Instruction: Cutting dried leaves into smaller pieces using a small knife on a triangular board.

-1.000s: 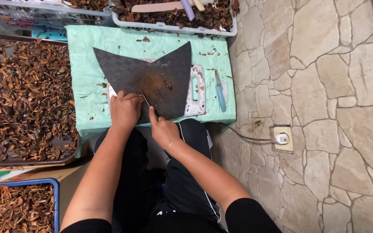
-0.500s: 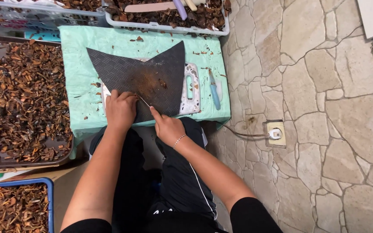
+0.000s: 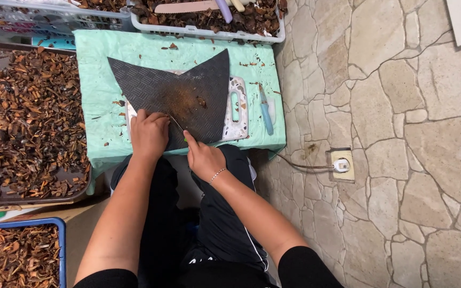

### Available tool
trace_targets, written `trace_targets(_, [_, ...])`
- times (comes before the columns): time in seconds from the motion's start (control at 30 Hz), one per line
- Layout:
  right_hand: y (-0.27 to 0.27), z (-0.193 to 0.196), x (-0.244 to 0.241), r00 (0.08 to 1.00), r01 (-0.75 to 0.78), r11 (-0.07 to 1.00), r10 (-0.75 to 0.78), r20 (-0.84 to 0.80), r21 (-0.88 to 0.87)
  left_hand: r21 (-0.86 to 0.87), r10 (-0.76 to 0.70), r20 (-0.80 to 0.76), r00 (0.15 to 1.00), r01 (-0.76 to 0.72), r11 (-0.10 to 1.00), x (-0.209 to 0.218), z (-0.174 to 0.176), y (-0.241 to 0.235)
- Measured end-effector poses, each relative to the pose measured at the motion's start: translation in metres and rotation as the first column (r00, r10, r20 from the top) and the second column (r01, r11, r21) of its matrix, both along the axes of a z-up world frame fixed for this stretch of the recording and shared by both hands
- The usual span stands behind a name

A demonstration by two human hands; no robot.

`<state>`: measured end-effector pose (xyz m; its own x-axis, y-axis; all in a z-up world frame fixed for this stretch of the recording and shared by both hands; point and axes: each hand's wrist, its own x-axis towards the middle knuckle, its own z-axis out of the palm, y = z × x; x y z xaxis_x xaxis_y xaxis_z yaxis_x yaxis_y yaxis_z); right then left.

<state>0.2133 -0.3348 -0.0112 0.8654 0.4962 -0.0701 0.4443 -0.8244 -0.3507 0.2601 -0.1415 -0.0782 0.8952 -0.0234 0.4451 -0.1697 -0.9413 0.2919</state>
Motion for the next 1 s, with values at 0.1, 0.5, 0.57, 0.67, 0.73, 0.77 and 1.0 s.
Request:
trace_targets(0.1, [0.0, -0.001, 0.001, 1.0, -0.009, 1.0, 0.009, -0.001, -0.017, 0.009, 0.011, 0.0, 1.0, -0.011, 1.0, 0.0, 0.002, 0.001])
trace_targets(0.5, [0.014, -0.019, 0.001, 0.997, -0.076, 0.977, 0.072, -0.029, -0.197, 0.001, 0.024, -0.014, 1.0, -0.024, 1.0, 0.0, -0.001, 0.004])
trace_targets(0.57, [0.014, -0.019, 0.011, 0.993, -0.12, 0.981, 0.119, -0.015, -0.154, -0.013, 0.023, -0.003, 1.0, -0.023, 1.0, 0.002, 0.001, 0.004])
trace_targets(0.67, [0.012, -0.03, 0.009, 0.993, -0.1, 0.981, 0.109, 0.043, -0.167, 0.004, 0.029, -0.006, 1.0, -0.029, 1.0, 0.0, -0.001, 0.003])
trace_targets(0.73, [0.009, -0.02, 0.009, 0.996, -0.081, 0.986, 0.087, 0.037, -0.147, 0.008, 0.025, -0.011, 1.0, -0.025, 1.0, 0.001, -0.002, 0.001])
trace_targets(0.77, [0.008, -0.015, 0.01, 0.997, -0.065, 0.99, 0.07, 0.03, -0.127, 0.014, 0.025, -0.016, 1.0, -0.025, 1.0, 0.002, -0.002, 0.001])
trace_targets(1.0, [0.004, -0.01, -0.001, 0.997, 0.062, 0.996, -0.058, -0.048, 0.069, -0.046, -0.015, -0.033, 0.999, 0.014, 0.999, 0.0, -0.005, 0.004])
